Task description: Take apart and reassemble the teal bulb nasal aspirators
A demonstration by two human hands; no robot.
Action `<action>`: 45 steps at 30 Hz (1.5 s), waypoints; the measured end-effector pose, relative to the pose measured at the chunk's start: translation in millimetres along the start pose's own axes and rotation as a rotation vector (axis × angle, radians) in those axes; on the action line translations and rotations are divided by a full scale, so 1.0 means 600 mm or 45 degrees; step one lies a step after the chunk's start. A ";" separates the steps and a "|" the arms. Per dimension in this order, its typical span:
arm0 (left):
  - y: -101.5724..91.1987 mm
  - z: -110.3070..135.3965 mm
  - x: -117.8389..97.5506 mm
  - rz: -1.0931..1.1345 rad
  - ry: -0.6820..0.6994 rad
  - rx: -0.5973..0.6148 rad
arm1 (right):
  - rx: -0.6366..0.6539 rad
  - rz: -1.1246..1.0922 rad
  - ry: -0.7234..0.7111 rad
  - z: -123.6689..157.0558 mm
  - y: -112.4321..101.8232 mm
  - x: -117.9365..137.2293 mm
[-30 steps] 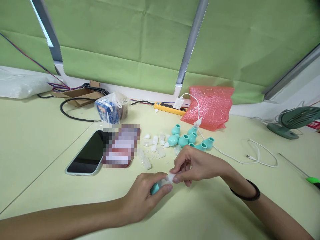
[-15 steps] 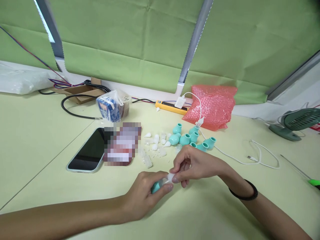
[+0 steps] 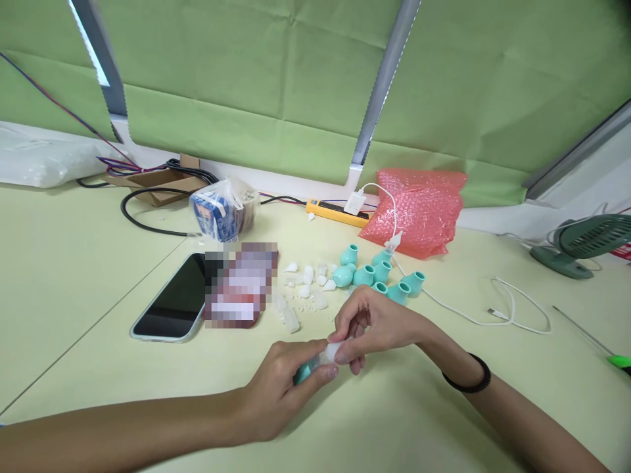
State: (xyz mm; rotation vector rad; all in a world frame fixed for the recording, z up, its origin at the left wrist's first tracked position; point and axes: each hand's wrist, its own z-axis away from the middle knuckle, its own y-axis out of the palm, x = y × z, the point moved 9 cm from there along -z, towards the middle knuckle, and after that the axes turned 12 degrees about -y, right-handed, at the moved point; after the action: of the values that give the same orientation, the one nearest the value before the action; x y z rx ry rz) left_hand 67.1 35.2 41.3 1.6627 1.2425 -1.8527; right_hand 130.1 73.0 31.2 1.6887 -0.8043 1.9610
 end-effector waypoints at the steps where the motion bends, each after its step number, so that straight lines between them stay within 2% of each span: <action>1: 0.000 0.001 0.000 0.004 0.008 0.000 | -0.011 0.013 -0.012 0.000 0.000 0.002; 11: -0.002 0.005 -0.012 0.034 0.085 0.022 | -0.001 -0.177 -0.071 -0.007 0.011 0.001; 18: -0.006 0.008 -0.017 0.065 0.125 -0.021 | -0.008 -0.156 -0.113 -0.006 0.015 0.010; 25: -0.018 -0.006 0.008 0.138 -0.081 -0.113 | -0.099 0.140 -0.179 -0.009 0.004 0.033; 30: -0.028 0.001 0.026 0.106 -0.133 -0.229 | -0.170 0.355 -0.293 0.000 -0.010 0.067; 34: -0.035 0.004 0.026 0.083 -0.139 -0.300 | -0.211 0.434 -0.344 0.008 -0.023 0.084; 42: -0.024 -0.005 0.023 0.053 -0.118 -0.218 | -0.144 0.509 -0.250 0.008 -0.029 0.069; 45: -0.023 -0.003 0.024 0.063 -0.109 -0.206 | -0.142 0.519 -0.319 0.007 -0.026 0.078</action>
State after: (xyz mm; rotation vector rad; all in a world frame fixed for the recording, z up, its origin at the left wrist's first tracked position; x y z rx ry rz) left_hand 54.0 48.2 33.5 1.4999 1.2676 -1.7262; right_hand 135.8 79.1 79.7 1.8365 -1.4191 1.9255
